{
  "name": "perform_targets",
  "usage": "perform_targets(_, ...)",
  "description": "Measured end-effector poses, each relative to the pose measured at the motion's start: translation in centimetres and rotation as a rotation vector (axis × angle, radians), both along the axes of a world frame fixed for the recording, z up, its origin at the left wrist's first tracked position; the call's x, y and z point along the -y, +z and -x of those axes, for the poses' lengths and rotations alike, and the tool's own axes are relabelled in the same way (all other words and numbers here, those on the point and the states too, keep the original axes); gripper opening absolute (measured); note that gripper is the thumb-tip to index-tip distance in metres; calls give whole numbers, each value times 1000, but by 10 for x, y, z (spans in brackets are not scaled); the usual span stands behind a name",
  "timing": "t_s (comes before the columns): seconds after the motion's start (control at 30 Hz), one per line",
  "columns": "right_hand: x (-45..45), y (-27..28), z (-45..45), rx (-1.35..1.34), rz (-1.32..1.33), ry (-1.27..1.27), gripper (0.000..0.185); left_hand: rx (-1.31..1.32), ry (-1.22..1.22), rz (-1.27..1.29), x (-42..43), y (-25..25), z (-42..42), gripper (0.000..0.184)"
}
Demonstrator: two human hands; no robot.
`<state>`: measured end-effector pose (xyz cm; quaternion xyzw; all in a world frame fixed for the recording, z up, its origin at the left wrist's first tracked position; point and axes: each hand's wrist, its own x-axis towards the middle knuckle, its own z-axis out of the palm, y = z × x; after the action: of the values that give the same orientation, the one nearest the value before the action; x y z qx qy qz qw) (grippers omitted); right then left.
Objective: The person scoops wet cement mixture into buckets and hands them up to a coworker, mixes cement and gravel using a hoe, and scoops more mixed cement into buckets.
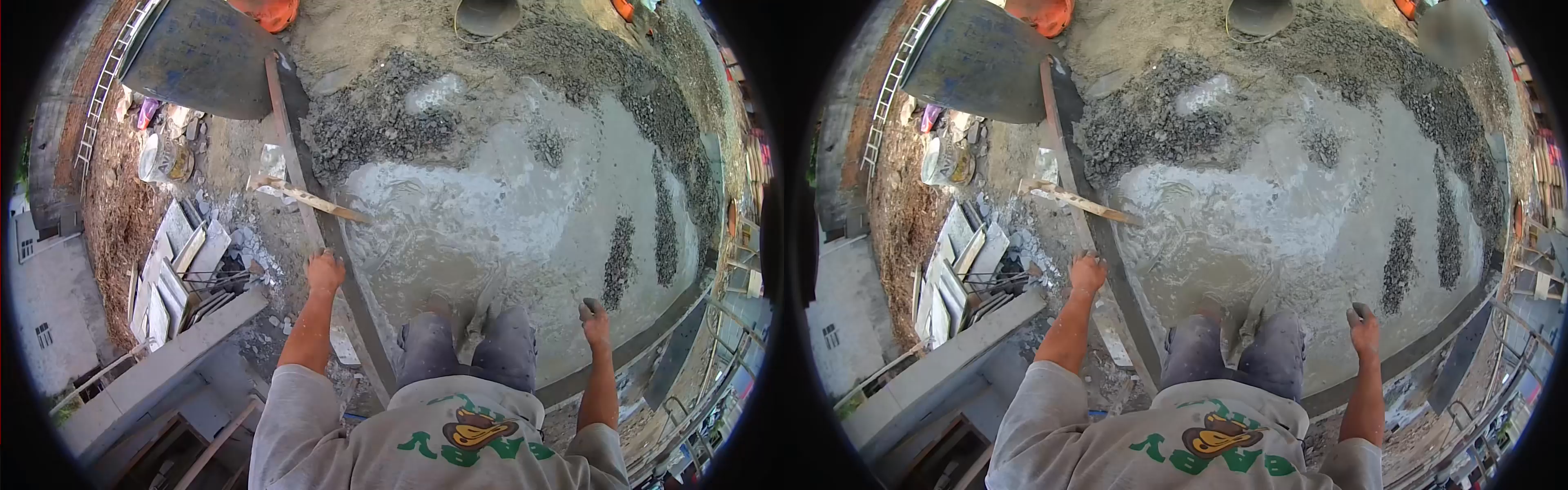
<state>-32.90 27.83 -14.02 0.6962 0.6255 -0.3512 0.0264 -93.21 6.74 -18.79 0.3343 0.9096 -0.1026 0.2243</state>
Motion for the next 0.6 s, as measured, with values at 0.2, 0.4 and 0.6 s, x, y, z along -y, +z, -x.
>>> perform_targets(0.2, 20, -3, -31, 446, 174, 134, 39, -318, -448, 393, -66, -152, 144, 50)
perform_targets(0.4, 14, -64, 20, 489, 330, 157, 40, -262, -477, 647, -61, -230, 175, 31)
perform_targets(0.6, 26, -143, 186, 26, 349, 101, 40, 243, -473, 858, -56, -154, 110, 41)
